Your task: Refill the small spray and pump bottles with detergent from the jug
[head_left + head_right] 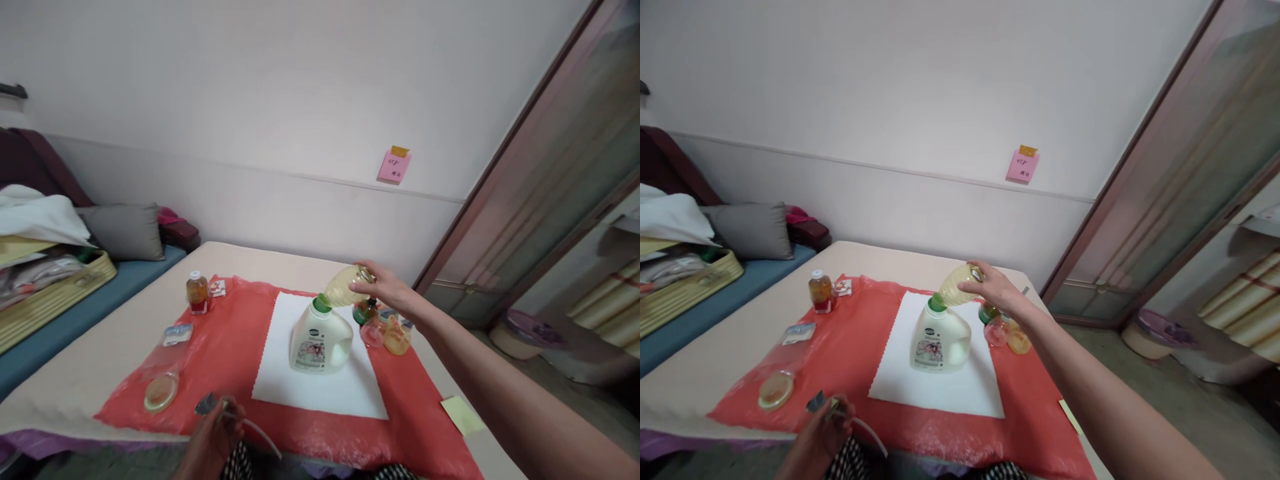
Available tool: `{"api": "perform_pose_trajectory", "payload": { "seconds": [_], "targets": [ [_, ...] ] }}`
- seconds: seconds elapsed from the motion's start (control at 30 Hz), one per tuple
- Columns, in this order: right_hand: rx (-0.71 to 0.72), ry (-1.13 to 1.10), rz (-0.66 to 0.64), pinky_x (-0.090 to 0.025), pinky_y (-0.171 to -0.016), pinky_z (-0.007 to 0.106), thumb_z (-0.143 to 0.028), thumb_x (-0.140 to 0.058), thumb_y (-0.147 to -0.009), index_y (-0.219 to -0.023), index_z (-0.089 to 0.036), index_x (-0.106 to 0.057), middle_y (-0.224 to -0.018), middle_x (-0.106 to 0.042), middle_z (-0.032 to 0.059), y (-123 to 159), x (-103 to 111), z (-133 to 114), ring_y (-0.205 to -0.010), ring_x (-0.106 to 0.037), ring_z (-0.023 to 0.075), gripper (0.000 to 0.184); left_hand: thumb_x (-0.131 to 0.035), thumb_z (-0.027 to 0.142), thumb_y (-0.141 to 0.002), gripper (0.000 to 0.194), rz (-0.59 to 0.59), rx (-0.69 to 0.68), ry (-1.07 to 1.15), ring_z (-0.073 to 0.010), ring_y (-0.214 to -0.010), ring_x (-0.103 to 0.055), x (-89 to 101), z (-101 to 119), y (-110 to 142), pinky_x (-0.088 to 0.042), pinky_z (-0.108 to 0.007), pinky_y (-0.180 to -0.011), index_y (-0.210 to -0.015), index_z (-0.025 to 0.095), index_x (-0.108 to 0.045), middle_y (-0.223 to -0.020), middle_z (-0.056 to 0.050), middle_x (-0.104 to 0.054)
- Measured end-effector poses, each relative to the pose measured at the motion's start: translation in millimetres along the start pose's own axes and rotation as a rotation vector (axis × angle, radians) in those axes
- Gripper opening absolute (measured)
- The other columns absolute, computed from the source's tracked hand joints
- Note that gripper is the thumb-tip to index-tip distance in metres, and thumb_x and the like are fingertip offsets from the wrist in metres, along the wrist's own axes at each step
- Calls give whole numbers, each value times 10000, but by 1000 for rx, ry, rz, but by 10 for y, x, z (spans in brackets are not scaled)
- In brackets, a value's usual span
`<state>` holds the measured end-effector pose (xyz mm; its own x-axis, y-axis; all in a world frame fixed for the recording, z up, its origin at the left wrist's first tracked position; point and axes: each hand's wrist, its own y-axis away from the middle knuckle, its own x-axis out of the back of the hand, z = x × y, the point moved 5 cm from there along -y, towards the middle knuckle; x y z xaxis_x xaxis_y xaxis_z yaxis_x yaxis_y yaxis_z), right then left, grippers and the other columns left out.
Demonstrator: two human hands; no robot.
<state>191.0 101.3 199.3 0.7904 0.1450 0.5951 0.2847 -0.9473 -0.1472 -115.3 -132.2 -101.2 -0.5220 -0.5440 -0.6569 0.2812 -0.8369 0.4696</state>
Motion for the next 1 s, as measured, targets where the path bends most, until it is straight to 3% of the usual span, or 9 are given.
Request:
{"api": "perform_pose_trajectory", "payload": {
  "seconds": [0.3, 0.57, 0.77, 0.9, 1.0],
  "targets": [
    [39, 123, -20, -497, -902, 394, -514, -750, -711, -1310, -247, -572, -1175, -675, 72, -45, -15, -37, -1071, -616, 276, 680, -811, 287, -703, 240, -33, 66, 14, -150, -636, -642, 93, -19, -74, -563, -270, -603, -881, 172, -699, -786, -32, -707],
    [105, 171, -97, -455, -1010, 416, -403, -733, -705, -1399, -277, -514, -1337, -613, 62, 91, -55, -299, -1175, -589, 283, 739, -789, 261, -738, 201, -67, 102, 43, -163, -667, -653, 157, -32, -129, -573, -293, -626, -891, 163, -702, -809, -45, -714],
    [130, 154, -122, -474, -970, 414, -285, -728, -662, -1403, -223, -453, -1349, -578, 107, 182, -73, -446, -1123, -609, 272, 793, -732, 225, -764, 141, -16, 86, 30, -171, -664, -664, 82, 9, -67, -573, -288, -604, -876, 152, -688, -785, -51, -710],
    [144, 20, 1, -465, -986, 412, -280, -768, -647, -1296, -249, -519, -1277, -602, 63, 299, -62, -263, -1111, -601, 248, 696, -698, 214, -786, 87, -3, 75, 14, -180, -669, -682, 50, 29, -34, -584, -295, -623, -846, 158, -670, -779, -42, -708],
    [70, -334, 203, -456, -999, 377, -235, -839, -573, -1255, -286, -568, -1236, -621, 13, 473, -101, 173, -1146, -573, 228, 735, -656, 185, -824, 46, -7, 75, 8, -193, -708, -706, 53, 20, -36, -596, -308, -662, -860, 158, -668, -793, -50, -723]
  ]
}}
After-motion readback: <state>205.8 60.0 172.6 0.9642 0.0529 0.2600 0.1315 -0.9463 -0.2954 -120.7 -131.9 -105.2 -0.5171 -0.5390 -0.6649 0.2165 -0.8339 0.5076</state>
